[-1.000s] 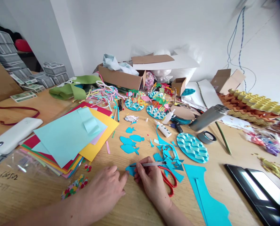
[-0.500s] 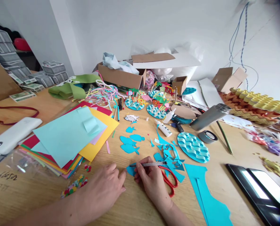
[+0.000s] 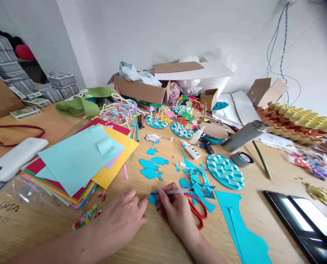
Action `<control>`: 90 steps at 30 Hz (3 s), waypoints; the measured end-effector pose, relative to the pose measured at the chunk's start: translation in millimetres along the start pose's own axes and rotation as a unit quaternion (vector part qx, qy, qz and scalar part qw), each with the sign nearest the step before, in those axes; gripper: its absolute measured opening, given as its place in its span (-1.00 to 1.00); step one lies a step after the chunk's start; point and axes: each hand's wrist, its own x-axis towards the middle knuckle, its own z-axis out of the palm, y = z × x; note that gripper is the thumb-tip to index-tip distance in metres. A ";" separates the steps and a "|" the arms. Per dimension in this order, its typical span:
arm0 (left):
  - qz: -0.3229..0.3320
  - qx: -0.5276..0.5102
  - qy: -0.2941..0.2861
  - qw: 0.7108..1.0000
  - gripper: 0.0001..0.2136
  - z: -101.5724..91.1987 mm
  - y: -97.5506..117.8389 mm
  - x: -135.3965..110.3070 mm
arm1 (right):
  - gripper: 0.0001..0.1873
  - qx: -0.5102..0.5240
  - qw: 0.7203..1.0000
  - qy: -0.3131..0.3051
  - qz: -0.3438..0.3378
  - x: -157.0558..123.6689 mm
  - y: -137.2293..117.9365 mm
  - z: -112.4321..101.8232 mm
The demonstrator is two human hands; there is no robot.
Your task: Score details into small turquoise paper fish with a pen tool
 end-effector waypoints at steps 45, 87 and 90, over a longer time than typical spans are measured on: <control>-0.045 -0.046 -0.028 0.998 -0.69 5.9 -0.4 -2.7 | -0.56 -0.059 0.998 -0.007 -0.013 0.3 -0.4 -3.1; -0.026 -0.001 -0.006 1.000 -0.65 13.5 -2.0 -5.7 | -0.51 -0.063 0.998 0.015 -0.015 -1.1 -6.2 -1.6; -0.028 -0.003 -0.028 0.999 -0.66 6.9 -0.6 -3.9 | -0.50 -0.066 0.998 0.016 -0.014 -0.9 -6.9 -2.1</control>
